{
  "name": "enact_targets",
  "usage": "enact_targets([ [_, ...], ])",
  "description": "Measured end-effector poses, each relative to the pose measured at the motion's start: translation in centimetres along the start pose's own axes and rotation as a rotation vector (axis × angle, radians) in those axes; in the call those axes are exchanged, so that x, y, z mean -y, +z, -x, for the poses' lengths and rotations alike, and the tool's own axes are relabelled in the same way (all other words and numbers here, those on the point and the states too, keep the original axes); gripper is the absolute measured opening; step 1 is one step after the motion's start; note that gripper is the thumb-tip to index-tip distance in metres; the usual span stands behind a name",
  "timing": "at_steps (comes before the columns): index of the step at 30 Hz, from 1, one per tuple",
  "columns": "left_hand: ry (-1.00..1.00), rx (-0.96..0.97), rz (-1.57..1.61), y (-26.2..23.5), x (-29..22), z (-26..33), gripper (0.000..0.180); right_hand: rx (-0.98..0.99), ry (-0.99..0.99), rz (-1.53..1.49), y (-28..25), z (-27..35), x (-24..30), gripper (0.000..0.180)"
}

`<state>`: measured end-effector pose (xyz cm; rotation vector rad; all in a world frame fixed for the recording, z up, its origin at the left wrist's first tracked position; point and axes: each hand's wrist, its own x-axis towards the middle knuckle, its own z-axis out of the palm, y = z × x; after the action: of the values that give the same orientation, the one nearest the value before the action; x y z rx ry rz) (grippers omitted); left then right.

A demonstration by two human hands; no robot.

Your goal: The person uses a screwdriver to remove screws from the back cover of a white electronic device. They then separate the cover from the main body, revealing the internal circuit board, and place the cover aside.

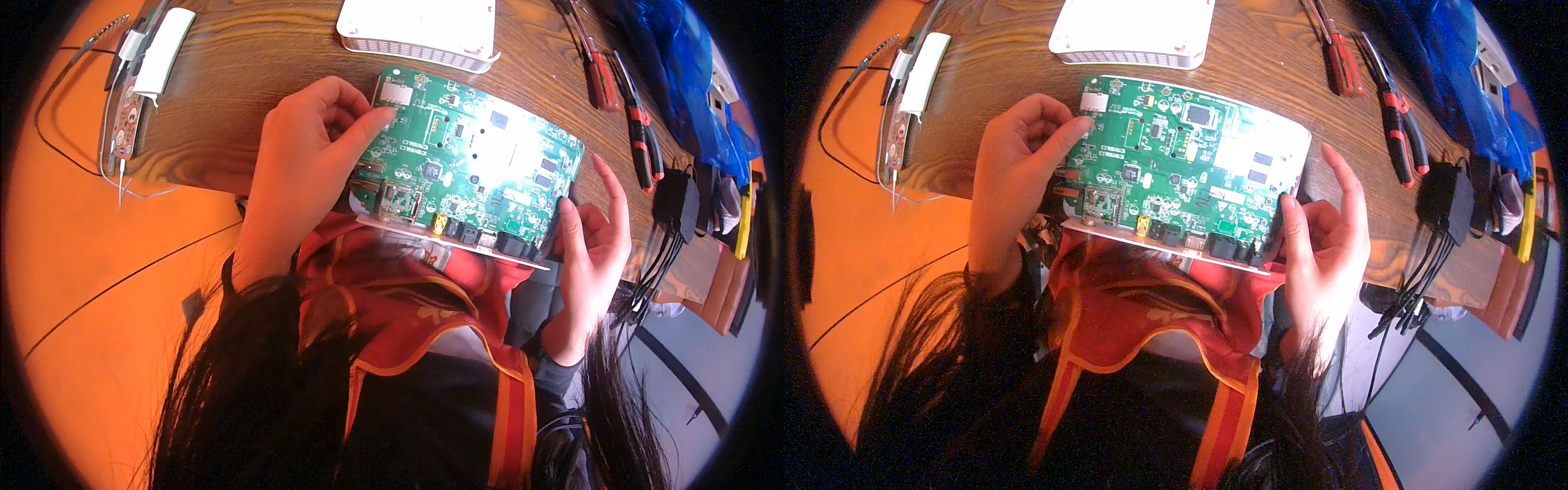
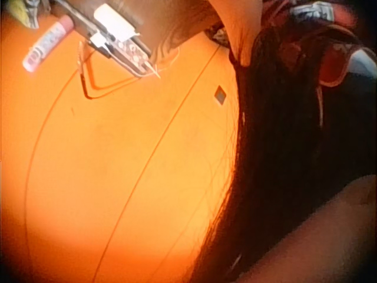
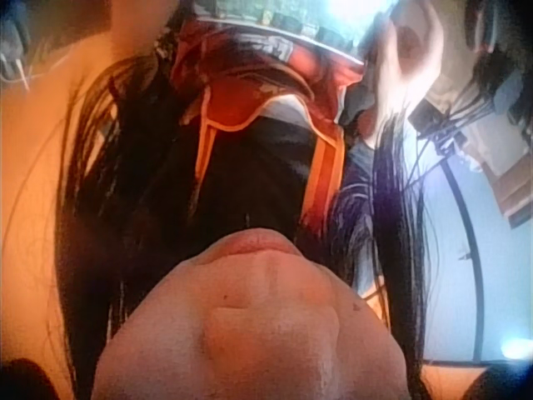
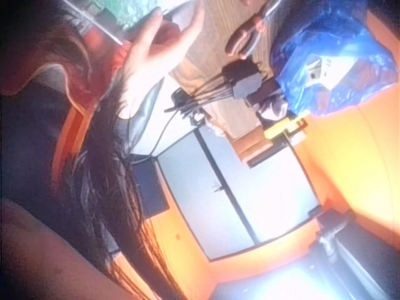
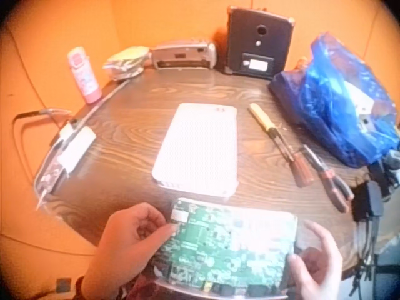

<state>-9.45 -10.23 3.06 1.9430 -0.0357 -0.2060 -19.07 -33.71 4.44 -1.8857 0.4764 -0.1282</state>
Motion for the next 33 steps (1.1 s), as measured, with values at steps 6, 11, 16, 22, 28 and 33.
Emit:
enact_targets([
  [6,0.129,-0.121,-0.299,-0.4,-1.4,1.9,0.018,-0.188,-0.091,0.475,-0.1,0.1,1.0,0.039],
  [11,-0.005,0.204,-0.232,-2.5,-1.9,6.3,0.015,-0.184,-0.356,0.505,0.1,-1.1,3.6,0.028],
  [16,-0.273,0.790,0.140,-0.4,1.3,8.4,0.031,0.278,-0.757,0.639,4.2,-4.6,3.9,0.033],
  [22,-0.356,0.728,0.834,3.4,3.8,9.7,0.044,0.319,-0.708,0.699,4.8,-4.4,3.7,0.027],
  [28,-0.500,0.447,1.061,4.7,3.0,11.4,0.056,0.296,-0.591,0.619,3.9,-2.4,3.0,0.025],
  [33,-0.471,0.309,1.117,5.1,2.7,11.7,0.063,0.245,-0.633,0.631,3.8,-1.3,2.8,0.035],
])
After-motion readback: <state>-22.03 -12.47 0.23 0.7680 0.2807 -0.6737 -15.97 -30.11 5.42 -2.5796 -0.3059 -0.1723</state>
